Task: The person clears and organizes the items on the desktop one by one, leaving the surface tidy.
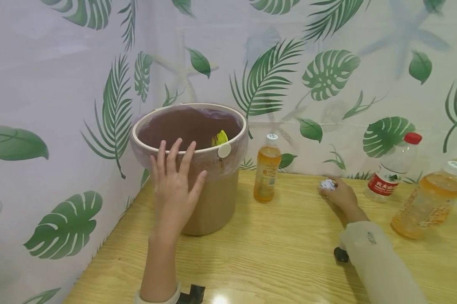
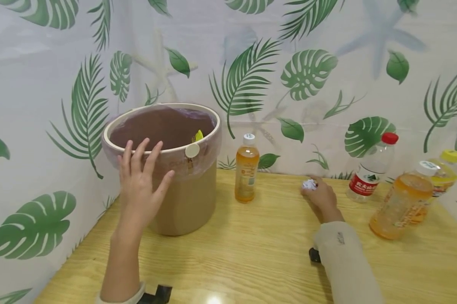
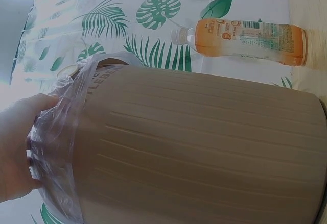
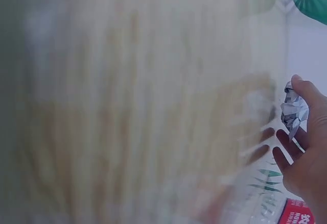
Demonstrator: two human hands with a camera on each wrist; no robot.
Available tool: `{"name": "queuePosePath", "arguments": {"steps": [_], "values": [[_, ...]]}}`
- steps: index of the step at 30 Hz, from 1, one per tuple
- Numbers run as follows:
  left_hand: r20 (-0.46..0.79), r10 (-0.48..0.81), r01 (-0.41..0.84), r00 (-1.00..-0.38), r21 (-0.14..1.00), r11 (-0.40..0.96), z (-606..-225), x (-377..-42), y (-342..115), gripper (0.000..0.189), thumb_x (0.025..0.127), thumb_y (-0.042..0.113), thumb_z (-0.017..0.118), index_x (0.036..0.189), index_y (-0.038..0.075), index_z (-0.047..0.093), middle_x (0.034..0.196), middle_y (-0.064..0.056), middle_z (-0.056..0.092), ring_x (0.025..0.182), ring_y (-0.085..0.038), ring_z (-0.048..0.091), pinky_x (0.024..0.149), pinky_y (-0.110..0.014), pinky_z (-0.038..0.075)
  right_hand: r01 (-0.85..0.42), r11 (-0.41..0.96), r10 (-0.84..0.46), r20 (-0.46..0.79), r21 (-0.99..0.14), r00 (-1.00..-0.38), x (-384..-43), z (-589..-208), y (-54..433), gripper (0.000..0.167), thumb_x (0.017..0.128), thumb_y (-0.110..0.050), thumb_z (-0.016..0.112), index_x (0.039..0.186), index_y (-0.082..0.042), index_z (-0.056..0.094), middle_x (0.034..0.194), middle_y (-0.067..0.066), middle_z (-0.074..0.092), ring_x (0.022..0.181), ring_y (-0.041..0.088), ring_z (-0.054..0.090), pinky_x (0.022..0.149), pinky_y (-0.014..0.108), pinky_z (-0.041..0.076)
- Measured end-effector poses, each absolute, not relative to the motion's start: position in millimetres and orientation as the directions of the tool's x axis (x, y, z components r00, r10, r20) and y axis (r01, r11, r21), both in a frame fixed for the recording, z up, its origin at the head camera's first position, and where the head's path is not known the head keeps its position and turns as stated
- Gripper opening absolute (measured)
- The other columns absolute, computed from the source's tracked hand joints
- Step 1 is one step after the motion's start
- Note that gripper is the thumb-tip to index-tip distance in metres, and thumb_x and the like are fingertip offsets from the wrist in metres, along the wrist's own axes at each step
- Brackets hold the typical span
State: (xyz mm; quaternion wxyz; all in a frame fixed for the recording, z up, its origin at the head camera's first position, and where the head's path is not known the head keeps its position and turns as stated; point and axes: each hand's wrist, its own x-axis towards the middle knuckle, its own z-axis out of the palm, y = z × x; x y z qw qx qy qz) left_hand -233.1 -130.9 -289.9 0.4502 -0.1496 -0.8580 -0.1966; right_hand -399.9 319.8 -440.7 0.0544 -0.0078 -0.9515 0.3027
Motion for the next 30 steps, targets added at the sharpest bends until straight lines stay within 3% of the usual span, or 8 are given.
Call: {"name": "queuePosePath", "arguments": {"steps": [10,21,30], "values": [[0.829,0.081,0.429,-0.553,0.2,0.881,-289.9,-232.0,-129.1,0.057,0.088,0.029,0.061,0.139,0.016,0.039,0.143,-0.01,0.026,0.137,-0.028,0.004,0.108,-0.049,0.0,-0.097,0.8,-0.026,0.127,-0.592,-0.992,-388.9,-423.7,318.3,0.062,0.088,-0.031,0.06,0.135,0.0,0.035,0.124,0.036,0.041,0.105,0.046,0.045,0.082,0.054,0.04],[0.836,0.074,0.443,-0.544,0.211,0.871,-289.4,-232.1,-128.3,0.057,0.088,0.03,0.061,0.139,0.016,0.039,0.143,-0.01,0.027,0.137,-0.028,0.005,0.108,-0.05,0.0,-0.141,0.812,-0.081,0.129,-0.567,-0.988,-378.3,-410.6,315.6,0.071,0.086,-0.043,0.061,0.135,0.003,0.036,0.123,0.039,0.042,0.109,0.049,0.044,0.085,0.057,0.039],[0.839,0.076,0.452,-0.538,0.212,0.866,-289.8,-232.0,-127.5,0.057,0.088,0.03,0.061,0.138,0.015,0.039,0.144,-0.01,0.027,0.137,-0.028,0.005,0.108,-0.049,-0.001,-0.162,0.817,-0.11,0.125,-0.554,-0.986,-360.0,-390.9,306.4,0.07,0.086,-0.041,0.061,0.135,0.002,0.035,0.122,0.04,0.042,0.111,0.049,0.043,0.085,0.056,0.041]]}}
